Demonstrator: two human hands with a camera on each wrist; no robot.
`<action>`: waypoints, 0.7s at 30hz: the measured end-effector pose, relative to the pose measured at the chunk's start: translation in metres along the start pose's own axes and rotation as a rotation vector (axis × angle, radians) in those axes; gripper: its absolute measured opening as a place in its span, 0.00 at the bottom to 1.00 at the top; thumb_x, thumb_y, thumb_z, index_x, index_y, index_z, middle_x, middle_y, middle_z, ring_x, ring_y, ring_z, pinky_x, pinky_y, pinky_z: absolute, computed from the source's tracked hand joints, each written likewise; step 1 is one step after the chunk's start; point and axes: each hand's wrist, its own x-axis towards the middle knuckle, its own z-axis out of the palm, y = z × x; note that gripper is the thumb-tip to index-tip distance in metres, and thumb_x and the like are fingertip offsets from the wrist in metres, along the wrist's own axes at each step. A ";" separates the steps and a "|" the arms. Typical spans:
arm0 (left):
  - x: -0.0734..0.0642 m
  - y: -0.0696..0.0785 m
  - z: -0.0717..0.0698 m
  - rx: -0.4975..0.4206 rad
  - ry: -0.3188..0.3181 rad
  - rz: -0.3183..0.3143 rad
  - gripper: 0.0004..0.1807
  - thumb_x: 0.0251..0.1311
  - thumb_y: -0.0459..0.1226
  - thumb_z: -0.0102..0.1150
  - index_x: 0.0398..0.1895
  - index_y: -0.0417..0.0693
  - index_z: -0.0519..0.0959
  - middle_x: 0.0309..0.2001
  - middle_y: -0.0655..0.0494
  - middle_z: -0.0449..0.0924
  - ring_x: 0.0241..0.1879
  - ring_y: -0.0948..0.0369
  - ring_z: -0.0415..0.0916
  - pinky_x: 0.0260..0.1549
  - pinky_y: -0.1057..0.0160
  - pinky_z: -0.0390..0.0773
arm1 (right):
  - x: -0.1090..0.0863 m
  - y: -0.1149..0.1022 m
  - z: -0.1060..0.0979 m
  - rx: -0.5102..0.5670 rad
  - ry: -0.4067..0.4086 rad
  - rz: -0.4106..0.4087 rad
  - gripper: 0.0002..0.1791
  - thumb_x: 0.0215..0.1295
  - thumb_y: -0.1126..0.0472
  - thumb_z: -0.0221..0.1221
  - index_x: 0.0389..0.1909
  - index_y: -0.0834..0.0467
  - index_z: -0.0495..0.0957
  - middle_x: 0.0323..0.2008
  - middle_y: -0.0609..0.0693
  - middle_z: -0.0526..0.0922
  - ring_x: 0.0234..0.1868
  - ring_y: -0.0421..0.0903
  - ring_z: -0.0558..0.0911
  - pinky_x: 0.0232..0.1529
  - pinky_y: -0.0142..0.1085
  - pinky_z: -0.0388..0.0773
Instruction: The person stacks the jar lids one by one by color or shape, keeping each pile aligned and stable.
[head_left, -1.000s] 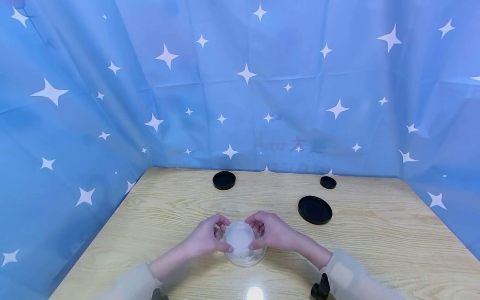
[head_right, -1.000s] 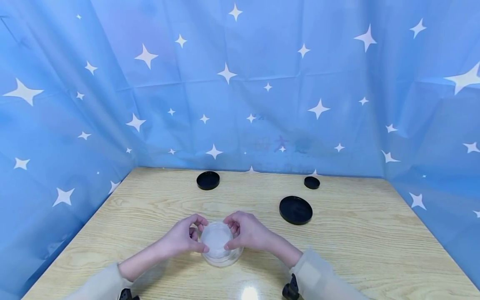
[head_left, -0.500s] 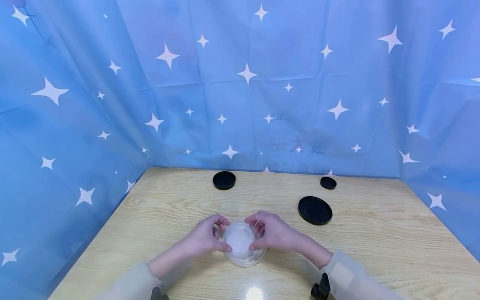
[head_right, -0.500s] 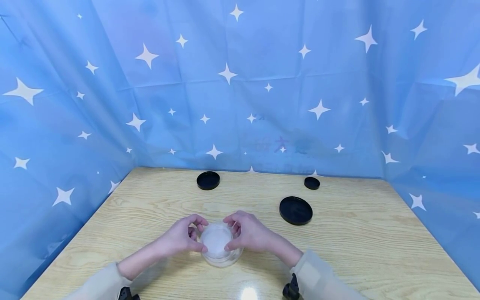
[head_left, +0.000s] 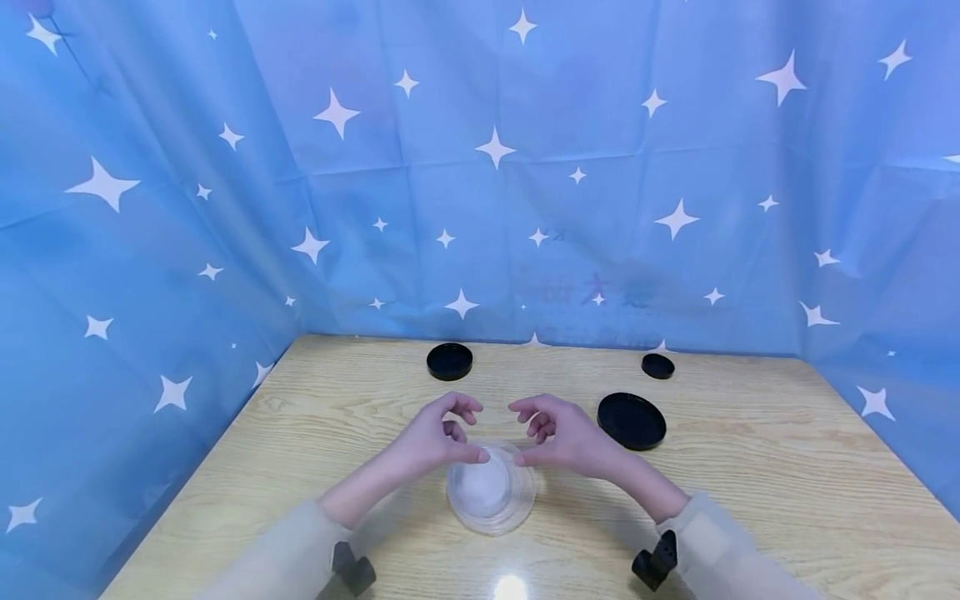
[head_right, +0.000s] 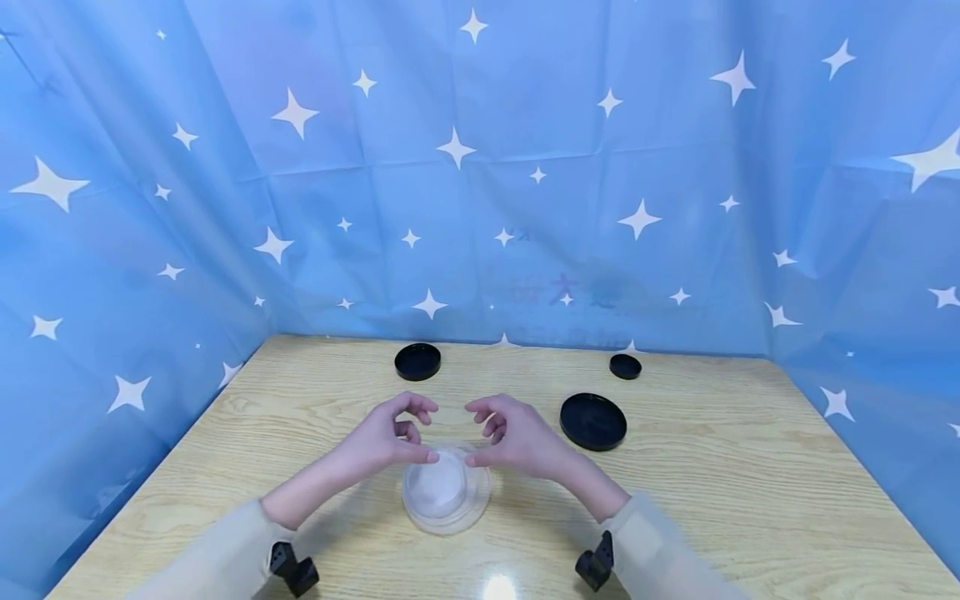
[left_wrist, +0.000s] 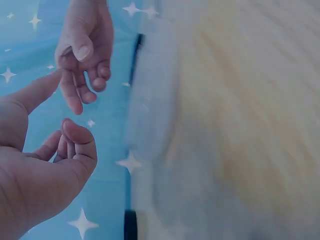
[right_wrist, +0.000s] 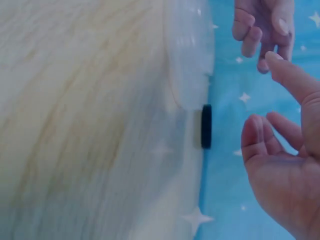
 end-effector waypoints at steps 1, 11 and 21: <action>0.003 0.003 0.003 -0.020 -0.008 0.007 0.33 0.51 0.32 0.79 0.60 0.39 0.74 0.51 0.40 0.73 0.30 0.60 0.73 0.29 0.67 0.75 | -0.002 0.000 -0.004 0.003 0.010 -0.001 0.37 0.57 0.62 0.76 0.66 0.65 0.74 0.52 0.63 0.78 0.47 0.58 0.79 0.46 0.38 0.80; 0.037 0.039 0.047 -0.176 -0.027 0.026 0.34 0.54 0.31 0.77 0.64 0.46 0.74 0.53 0.49 0.75 0.38 0.59 0.80 0.37 0.64 0.81 | -0.037 0.004 -0.050 -0.005 0.138 0.035 0.36 0.58 0.60 0.76 0.67 0.63 0.74 0.54 0.58 0.79 0.49 0.61 0.79 0.46 0.36 0.81; 0.067 0.052 0.107 -0.206 -0.048 0.015 0.36 0.51 0.32 0.79 0.64 0.52 0.73 0.52 0.55 0.74 0.37 0.62 0.81 0.36 0.65 0.81 | -0.082 0.040 -0.095 -0.069 0.300 0.087 0.37 0.64 0.62 0.71 0.71 0.65 0.68 0.57 0.64 0.77 0.48 0.49 0.79 0.45 0.31 0.79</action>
